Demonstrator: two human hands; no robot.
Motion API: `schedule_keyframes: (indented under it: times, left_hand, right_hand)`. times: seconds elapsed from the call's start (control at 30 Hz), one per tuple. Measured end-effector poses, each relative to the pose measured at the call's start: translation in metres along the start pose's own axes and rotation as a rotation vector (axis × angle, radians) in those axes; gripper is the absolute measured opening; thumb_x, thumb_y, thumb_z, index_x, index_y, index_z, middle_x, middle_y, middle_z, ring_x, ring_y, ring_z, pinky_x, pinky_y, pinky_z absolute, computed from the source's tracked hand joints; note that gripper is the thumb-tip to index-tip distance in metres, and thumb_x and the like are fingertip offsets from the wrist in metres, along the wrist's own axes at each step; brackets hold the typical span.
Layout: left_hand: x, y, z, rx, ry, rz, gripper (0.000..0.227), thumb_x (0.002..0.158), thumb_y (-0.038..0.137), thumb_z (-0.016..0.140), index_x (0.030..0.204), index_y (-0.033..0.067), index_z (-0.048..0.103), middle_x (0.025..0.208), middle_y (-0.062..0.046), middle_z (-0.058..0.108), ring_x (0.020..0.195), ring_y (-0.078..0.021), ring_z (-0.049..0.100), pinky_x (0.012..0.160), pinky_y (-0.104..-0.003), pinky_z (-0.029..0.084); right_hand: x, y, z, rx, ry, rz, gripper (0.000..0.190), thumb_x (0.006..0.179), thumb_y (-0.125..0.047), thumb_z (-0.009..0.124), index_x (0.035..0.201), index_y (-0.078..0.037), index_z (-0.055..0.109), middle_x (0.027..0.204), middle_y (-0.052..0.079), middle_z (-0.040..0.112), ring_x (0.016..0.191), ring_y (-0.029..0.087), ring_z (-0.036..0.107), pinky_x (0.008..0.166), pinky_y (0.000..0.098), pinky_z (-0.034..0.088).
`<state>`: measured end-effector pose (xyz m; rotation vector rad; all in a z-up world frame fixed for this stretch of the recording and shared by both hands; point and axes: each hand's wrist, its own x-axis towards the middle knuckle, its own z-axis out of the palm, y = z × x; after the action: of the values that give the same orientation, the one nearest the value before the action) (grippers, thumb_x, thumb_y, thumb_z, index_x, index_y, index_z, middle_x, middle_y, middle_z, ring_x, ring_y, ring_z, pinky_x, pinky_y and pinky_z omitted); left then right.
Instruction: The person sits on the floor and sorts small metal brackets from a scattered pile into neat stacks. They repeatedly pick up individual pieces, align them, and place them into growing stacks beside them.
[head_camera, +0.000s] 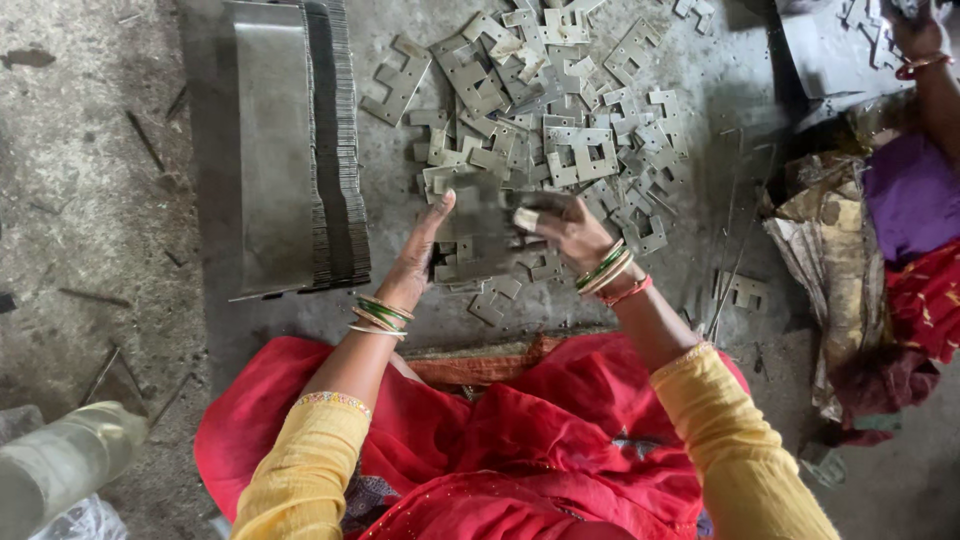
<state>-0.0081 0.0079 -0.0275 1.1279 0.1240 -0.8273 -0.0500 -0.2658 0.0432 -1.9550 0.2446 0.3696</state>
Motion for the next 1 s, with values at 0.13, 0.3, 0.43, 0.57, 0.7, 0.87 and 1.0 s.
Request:
schedule_keyframes:
  times: [0.13,0.3,0.43,0.57,0.7,0.87,1.0]
  left_hand:
    - [0.008,-0.001,0.005,0.009,-0.152,0.072,0.069,0.086,0.047,0.072,0.138,0.0013,0.064,0.137,-0.018,0.067,0.129,-0.0271,0.058,0.109,-0.045,0.04]
    - [-0.002,0.011,0.012,-0.275,-0.149,-0.226,0.041,0.083,0.032,0.071,0.11,0.0014,0.071,0.096,-0.016,0.075,0.074,-0.0243,0.073,0.066,-0.038,0.064]
    - [-0.004,0.016,0.013,-0.443,-0.172,-0.243,0.044,0.083,0.035,0.07,0.108,-0.0006,0.07,0.092,-0.015,0.076,0.074,-0.0251,0.076,0.068,-0.039,0.064]
    - [0.002,0.013,0.009,-0.317,-0.065,-0.199,0.044,0.085,0.033,0.075,0.117,0.0033,0.069,0.097,-0.012,0.074,0.079,-0.0236,0.073,0.072,-0.039,0.061]
    - [0.003,0.007,0.006,-0.167,-0.012,-0.126,0.055,0.079,0.037,0.078,0.124,0.0073,0.067,0.108,-0.007,0.073,0.095,-0.0183,0.073,0.078,-0.037,0.063]
    - [-0.003,0.007,0.009,-0.308,0.015,-0.152,0.069,0.084,0.057,0.072,0.133,0.0086,0.063,0.108,-0.009,0.071,0.092,-0.0193,0.07,0.076,-0.037,0.063]
    - [-0.004,0.009,0.009,-0.421,-0.288,-0.212,0.065,0.085,0.052,0.073,0.126,0.003,0.064,0.098,-0.018,0.075,0.083,-0.0261,0.075,0.072,-0.042,0.064]
  right_hand:
    - [-0.01,0.022,-0.034,-0.518,0.266,-0.108,0.04,0.085,-0.008,0.068,0.125,-0.012,0.069,0.114,0.014,0.073,0.09,0.032,0.066,0.076,0.0424,0.055]
    - [-0.016,0.061,-0.068,-1.141,0.175,-0.311,0.053,0.077,0.0,0.066,0.126,-0.017,0.072,0.143,0.016,0.055,0.127,0.041,0.052,0.101,0.0484,0.049]
    - [0.0,0.061,-0.074,-1.226,0.078,-0.304,0.051,0.073,-0.005,0.067,0.123,-0.014,0.071,0.129,0.012,0.058,0.126,0.037,0.053,0.098,0.0488,0.05]
    - [0.007,0.018,-0.077,-1.399,-0.089,-0.3,0.032,0.088,-0.008,0.069,0.118,-0.018,0.071,0.112,0.006,0.067,0.113,0.031,0.065,0.092,0.0484,0.056]
    - [-0.02,-0.03,-0.063,-1.231,0.031,-0.512,0.044,0.075,-0.005,0.07,0.118,-0.014,0.068,0.109,0.008,0.067,0.106,0.03,0.067,0.082,0.044,0.059]
    - [-0.053,-0.031,-0.063,-1.054,0.288,-0.811,0.03,0.088,-0.015,0.072,0.116,-0.008,0.064,0.129,0.016,0.062,0.113,0.033,0.064,0.091,0.0422,0.057]
    - [-0.069,0.026,-0.087,-1.263,0.126,-0.444,0.052,0.078,-0.003,0.064,0.13,-0.004,0.064,0.124,0.016,0.061,0.111,0.035,0.063,0.092,0.0432,0.056]
